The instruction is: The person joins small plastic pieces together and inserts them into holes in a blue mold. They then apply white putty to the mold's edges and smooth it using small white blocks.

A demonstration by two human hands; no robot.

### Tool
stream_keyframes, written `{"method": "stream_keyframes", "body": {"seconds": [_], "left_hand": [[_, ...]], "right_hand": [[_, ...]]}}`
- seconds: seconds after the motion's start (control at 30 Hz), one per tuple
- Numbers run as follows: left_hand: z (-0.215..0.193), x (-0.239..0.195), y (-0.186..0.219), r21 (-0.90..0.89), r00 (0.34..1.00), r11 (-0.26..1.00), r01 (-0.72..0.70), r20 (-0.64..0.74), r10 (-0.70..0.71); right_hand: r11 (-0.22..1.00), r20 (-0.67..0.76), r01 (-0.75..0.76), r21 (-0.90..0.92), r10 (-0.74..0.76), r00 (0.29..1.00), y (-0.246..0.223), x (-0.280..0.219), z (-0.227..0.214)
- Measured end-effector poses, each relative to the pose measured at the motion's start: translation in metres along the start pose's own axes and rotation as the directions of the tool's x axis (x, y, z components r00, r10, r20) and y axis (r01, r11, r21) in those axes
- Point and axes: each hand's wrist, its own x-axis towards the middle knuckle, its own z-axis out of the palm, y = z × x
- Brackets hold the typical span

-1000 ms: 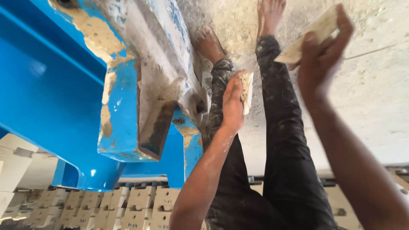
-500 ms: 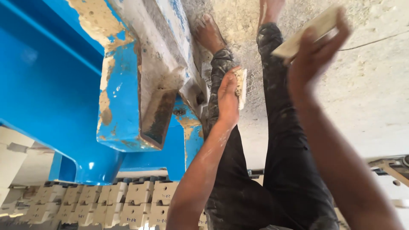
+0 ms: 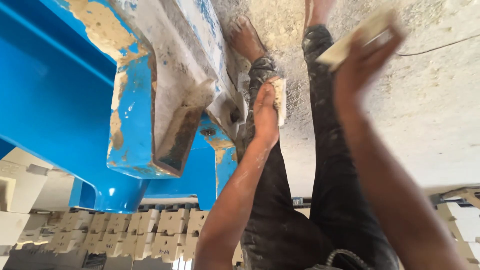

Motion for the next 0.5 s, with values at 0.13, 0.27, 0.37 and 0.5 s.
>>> {"method": "stream_keyframes", "body": {"seconds": [0.13, 0.27, 0.37, 0.5], "left_hand": [[-0.008, -0.01, -0.011, -0.009, 1.0, 1.0, -0.013, -0.025, 0.012], [-0.02, 0.008, -0.014, -0.032, 0.999, 0.999, 0.023, -0.046, -0.024], [-0.017, 0.007, -0.021, -0.025, 0.998, 0.999, 0.03, -0.054, -0.032], [0.004, 0.011, -0.028, 0.075, 0.99, 0.989, -0.129, -0.044, 0.133]], "right_hand": [[0.96, 0.293, -0.028, -0.277, 0.112, 0.95, -0.056, -0.068, 0.02], [0.959, 0.316, -0.084, -0.271, 0.171, 0.933, -0.04, -0.043, 0.012], [0.988, 0.236, -0.114, -0.103, 0.136, 0.962, -0.026, -0.014, 0.0], [0.543, 0.046, 0.364, -0.756, -0.512, 0.858, -0.013, -0.024, 0.019]]}}
